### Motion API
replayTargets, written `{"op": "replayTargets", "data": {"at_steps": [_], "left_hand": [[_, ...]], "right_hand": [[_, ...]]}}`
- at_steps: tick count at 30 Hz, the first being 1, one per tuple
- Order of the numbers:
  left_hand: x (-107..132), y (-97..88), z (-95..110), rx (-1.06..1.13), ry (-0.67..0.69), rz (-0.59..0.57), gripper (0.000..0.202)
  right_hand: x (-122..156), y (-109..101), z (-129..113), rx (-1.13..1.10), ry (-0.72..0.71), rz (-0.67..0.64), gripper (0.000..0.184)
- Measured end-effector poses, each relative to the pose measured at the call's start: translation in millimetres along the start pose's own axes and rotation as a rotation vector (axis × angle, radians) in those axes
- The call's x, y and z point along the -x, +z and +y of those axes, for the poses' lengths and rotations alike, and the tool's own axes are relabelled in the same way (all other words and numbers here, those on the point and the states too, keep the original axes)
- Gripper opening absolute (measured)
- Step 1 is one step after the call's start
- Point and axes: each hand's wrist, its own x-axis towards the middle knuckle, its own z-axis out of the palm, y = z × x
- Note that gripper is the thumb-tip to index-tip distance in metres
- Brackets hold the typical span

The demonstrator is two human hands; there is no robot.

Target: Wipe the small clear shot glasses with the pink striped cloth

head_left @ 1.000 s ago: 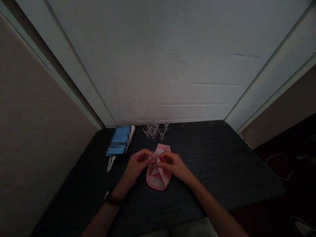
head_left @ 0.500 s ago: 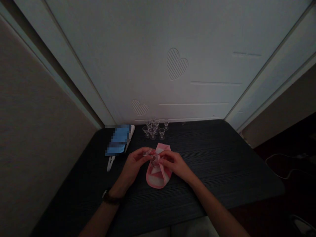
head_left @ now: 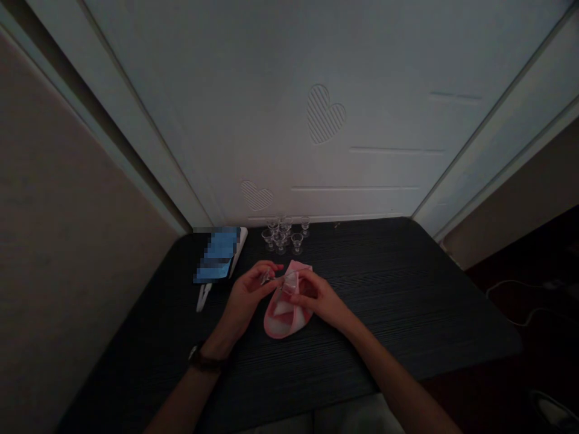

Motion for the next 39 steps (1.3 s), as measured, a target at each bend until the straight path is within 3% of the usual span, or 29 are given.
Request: {"op": "replayTargets", "data": {"at_steps": [6, 12, 21, 33, 39], "left_hand": [[-1.6, -3.2, -2.0, -0.146, 0.037, -0.065, 0.008], [-3.0, -3.8, -2.8, -0.269, -0.033, -0.077, 0.011], [-1.1, -2.5, 1.0, -0.311, -0.059, -0.124, 0.010], [-1.1, -1.4, -6.1, -0.427, 0.014, -0.149, 0.016], [1.0, -0.9, -8.1, -0.499, 0.029, -0.128, 0.019]], "right_hand": [[-1.3, 2.4, 0.6, 0.098, -0.029, 0.101, 0.031], [-2.6, -2.4, -1.2, 0.160, -0.078, 0.188, 0.026], [-2.0, -3.8, -4.3, 0.186, -0.103, 0.186, 0.025], [-3.1, -4.7, -2.0, 0.177, -0.103, 0.209, 0.025], [-2.6, -1.2, -5.8, 0.004, -0.075, 0.232, 0.045]]}}
